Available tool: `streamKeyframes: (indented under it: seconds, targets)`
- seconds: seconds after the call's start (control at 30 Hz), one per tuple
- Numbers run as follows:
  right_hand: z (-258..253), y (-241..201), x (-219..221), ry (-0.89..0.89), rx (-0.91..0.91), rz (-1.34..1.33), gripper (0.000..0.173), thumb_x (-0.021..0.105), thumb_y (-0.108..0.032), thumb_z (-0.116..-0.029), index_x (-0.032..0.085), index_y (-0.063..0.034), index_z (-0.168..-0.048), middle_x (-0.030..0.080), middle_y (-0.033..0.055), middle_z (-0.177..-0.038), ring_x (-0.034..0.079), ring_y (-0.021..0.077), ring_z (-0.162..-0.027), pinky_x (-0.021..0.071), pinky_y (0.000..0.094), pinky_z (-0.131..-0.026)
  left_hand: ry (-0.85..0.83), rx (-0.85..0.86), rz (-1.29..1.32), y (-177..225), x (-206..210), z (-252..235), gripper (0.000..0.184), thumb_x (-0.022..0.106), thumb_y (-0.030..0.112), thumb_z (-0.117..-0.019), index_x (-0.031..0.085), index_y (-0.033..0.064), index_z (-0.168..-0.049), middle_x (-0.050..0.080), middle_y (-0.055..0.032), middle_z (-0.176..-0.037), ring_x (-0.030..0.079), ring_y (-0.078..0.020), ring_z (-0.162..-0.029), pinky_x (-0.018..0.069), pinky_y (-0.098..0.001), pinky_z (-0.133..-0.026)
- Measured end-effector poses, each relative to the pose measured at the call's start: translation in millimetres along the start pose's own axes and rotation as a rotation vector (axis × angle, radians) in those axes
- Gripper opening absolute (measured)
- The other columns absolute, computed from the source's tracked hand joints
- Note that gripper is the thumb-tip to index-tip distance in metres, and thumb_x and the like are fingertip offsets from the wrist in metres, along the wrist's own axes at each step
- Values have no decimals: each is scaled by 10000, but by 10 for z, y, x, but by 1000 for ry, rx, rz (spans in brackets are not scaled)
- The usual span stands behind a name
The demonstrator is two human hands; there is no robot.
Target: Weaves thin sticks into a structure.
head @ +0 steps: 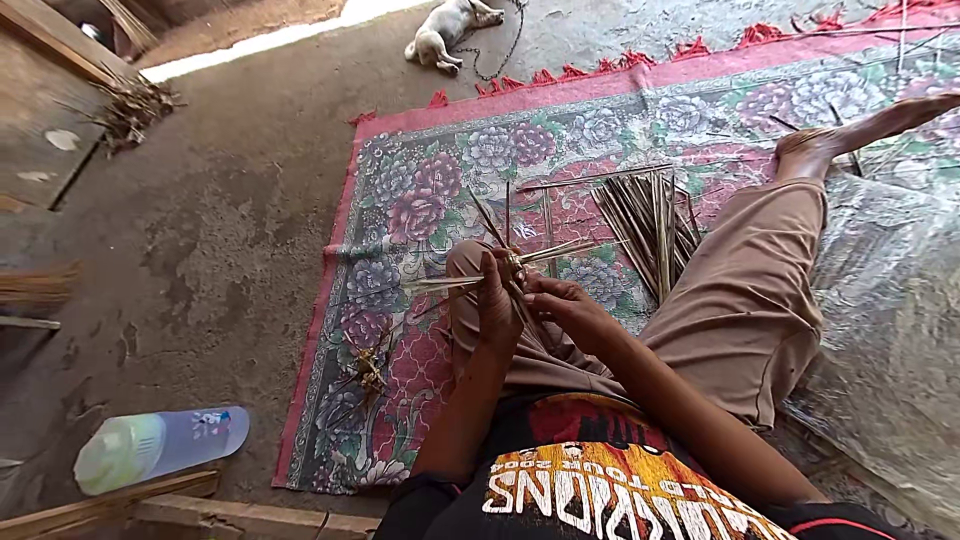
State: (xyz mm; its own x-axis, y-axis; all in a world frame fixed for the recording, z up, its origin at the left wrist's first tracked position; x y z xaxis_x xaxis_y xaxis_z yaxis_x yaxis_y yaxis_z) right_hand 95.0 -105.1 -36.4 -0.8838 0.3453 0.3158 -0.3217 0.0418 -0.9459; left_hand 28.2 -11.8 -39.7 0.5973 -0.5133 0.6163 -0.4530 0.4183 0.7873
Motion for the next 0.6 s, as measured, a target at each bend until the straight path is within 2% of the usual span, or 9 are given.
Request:
streamKeyframes:
  seconds: [0.03,0.1,0.2,0.3,0.37,0.43,0.47,0.53,0.6]
  targets:
    - [2,7,-21,15,22,-40,181,476,-104,-1026,648,-70,-982,658,11,-844,649,96,-762,580,300,-754,-8,-6,-3,17,12,-22,433,325,502,-1093,649,218,-1132,675,30,-1066,614,-16,-737,516,-156,-639]
    - [-3,-4,-32,46,38,-58,161,476,-76,-1029,632,-59,-1062,662,14,-804,639,86,-677,575,270,-671,18,10,-25,42,42,-42,480,281,510,-1097,648,219,-1203,699,28,-1117,650,-16,-775,539,-157,-663]
    - [-18,0,-31,69,69,-55,87,610,-62,-997,638,-39,-1077,640,24,-787,609,85,-625,568,259,-612,21,58,-69,22,36,-44,481,259,442,-1117,625,202,-1314,688,15,-1184,664,-44,-845,553,-183,-727]
    - [-42,56,-32,114,52,-41,144,679,-54,-960,694,-18,-1099,676,16,-804,614,68,-626,560,245,-606,6,97,-178,-17,8,-34,452,281,419,-1118,588,200,-1366,661,28,-1248,653,-34,-891,545,-183,-769]
    - [-58,96,-53,80,-34,-1,109,662,-61,-965,709,-20,-1055,683,4,-803,621,57,-658,558,237,-633,11,155,-243,-27,1,-21,347,385,369,-1110,631,191,-1278,666,35,-1213,638,-26,-881,533,-178,-762]
    - [-62,100,-55,3,-81,88,72,641,-79,-967,700,-38,-964,659,-26,-776,606,35,-678,535,219,-656,40,193,-223,-25,-24,-29,169,513,283,-1076,654,190,-1078,677,30,-1058,612,-22,-774,512,-161,-665]
    - [-57,89,-47,-41,-82,134,93,631,-94,-965,699,-47,-923,648,-39,-755,593,24,-678,515,212,-661,40,186,-182,-20,-41,-32,138,551,268,-1061,657,192,-1017,674,27,-1009,601,-20,-731,500,-152,-623]
    - [-36,26,-29,-123,-76,206,121,625,-117,-982,701,-44,-922,650,-46,-761,597,9,-695,516,201,-682,6,123,-62,-5,-53,-37,159,561,281,-1054,657,194,-962,669,22,-968,597,-25,-689,505,-156,-590]
    - [-7,-27,-19,-160,-84,198,138,598,-116,-1006,698,-36,-954,659,-45,-776,606,4,-697,530,193,-686,-35,10,50,21,-59,-77,313,491,421,-1066,665,202,-925,686,19,-947,602,-27,-625,510,-161,-530]
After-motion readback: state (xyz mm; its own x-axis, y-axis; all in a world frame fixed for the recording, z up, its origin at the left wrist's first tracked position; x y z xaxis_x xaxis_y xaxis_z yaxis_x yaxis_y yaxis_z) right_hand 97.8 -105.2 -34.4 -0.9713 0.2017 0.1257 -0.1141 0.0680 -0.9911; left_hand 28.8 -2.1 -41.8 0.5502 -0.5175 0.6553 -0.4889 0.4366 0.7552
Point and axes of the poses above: each hand's wrist, its own z-axis away from the middle knuckle, its own x-axis out of the palm, y = z × x, the point moved 4 cm from there along -z, towards the middle knuckle
